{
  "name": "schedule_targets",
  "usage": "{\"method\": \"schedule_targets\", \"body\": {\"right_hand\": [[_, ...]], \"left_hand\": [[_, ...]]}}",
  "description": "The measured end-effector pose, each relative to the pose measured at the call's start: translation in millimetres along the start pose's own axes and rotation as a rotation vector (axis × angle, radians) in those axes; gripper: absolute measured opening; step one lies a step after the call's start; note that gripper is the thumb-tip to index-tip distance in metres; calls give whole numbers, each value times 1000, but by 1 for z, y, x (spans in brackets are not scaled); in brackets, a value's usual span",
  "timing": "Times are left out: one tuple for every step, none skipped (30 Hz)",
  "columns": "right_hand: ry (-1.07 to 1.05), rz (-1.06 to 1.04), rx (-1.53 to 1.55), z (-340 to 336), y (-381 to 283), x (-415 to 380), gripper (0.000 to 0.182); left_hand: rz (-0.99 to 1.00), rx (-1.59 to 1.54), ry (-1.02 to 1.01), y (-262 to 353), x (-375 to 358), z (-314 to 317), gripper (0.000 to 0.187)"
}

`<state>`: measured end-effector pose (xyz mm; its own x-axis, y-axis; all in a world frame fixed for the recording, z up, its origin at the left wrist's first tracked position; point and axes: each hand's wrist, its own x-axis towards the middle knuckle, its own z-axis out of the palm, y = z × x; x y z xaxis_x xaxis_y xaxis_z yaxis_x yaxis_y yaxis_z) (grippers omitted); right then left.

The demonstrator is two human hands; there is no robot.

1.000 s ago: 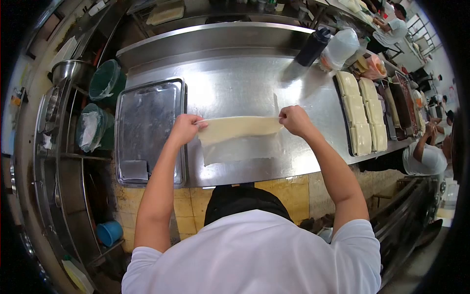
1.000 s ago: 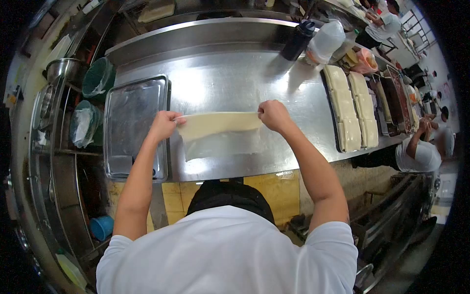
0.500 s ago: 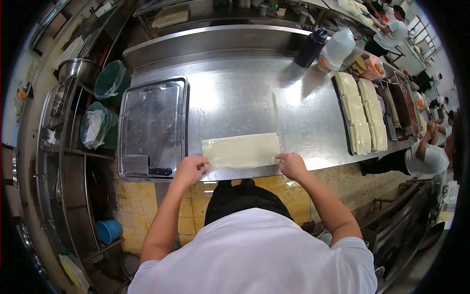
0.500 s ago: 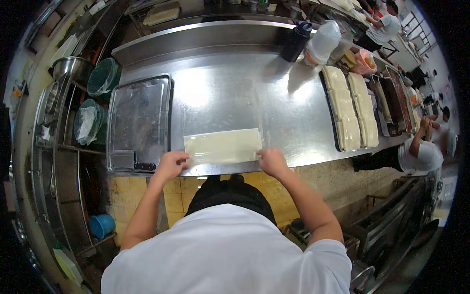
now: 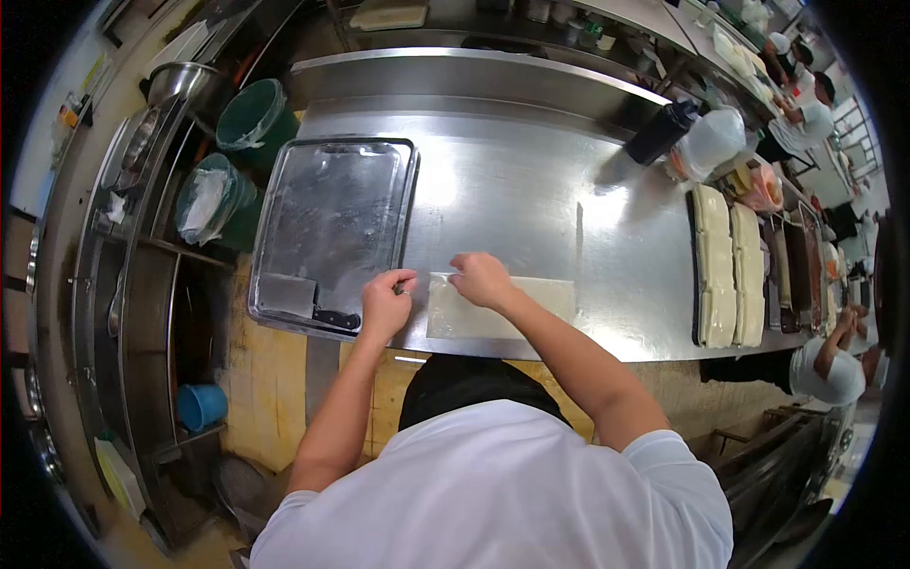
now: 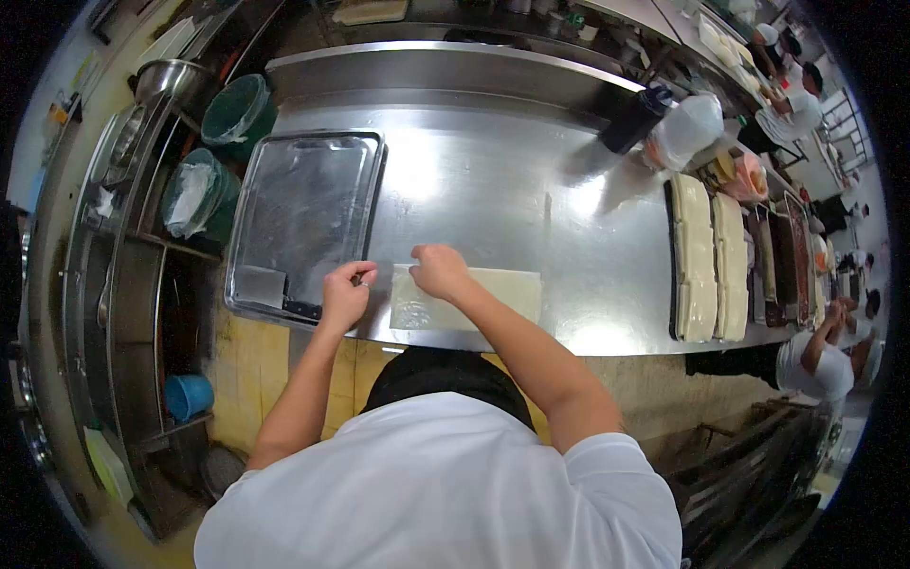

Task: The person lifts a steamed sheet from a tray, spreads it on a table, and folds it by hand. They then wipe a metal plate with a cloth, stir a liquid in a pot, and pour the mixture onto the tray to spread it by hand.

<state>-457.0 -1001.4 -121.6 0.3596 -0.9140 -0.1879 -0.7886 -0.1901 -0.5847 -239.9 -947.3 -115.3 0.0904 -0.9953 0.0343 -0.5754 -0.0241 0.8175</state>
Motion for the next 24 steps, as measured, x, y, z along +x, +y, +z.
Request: {"method": "schedule_targets", "body": {"right_hand": [[-36,-20,-38,13,-2,11,27],[-72,-40,-78,24,-1,20,27],[-114,-33,-124,27,-3,24,26],[-155,-25,-171,29,-5,28,25],[-195,-16,-218,32,-6,32,25],[-216,-22,-176,29,-8,33,25],[-236,-26,-135,23,-6,33,25],[-254,-28,-95,17,-4,32,25],[-241,-64,-65,13,-2,30,23],[-226,-99,-35,9,1,28,22],[-207,-131,-4,5,4,24,21],[-149,-149,30,1,7,19,21],[-88,-167,65,-1,9,11,21],[-26,-185,101,-4,11,2,21],[19,-158,150,-10,12,-10,22],[66,-133,198,-18,13,-24,23],[114,-106,248,-25,15,-38,24],[110,-51,269,-30,20,-52,26],[107,2,291,-35,26,-65,28],[105,56,313,-38,32,-78,30],[115,94,349,-40,38,-90,30],[124,132,386,-40,42,-103,31],[132,170,423,-39,46,-115,32],[153,183,459,-37,50,-127,31]], "left_hand": [[-6,-3,3,-1,2,3,17],[-11,-7,7,-2,3,7,17],[-17,-12,10,-5,4,11,17],[-14,25,-17,-9,6,15,23],[3,57,-27,-12,6,19,24],[20,89,-39,-12,6,24,26],[38,120,-53,-12,5,29,28],[74,167,-88,-12,6,33,31],[82,195,-132,-8,5,34,32],[94,224,-177,-4,4,36,33],[109,254,-225,0,4,38,34],[60,279,-298,3,6,40,34],[13,307,-371,5,10,41,34],[-34,337,-444,8,12,43,34],[-99,227,-451,8,11,44,34],[-161,118,-457,4,9,47,34],[-225,10,-464,0,6,50,35],[-237,-21,-418,-7,3,56,36],[-248,-52,-371,-12,1,61,37],[-257,-83,-325,-15,-2,68,38],[-231,5,-267,-10,-5,71,38],[-203,91,-208,-4,-8,75,38],[-175,175,-149,2,-12,79,39],[-114,282,-124,5,-16,85,37]]}}
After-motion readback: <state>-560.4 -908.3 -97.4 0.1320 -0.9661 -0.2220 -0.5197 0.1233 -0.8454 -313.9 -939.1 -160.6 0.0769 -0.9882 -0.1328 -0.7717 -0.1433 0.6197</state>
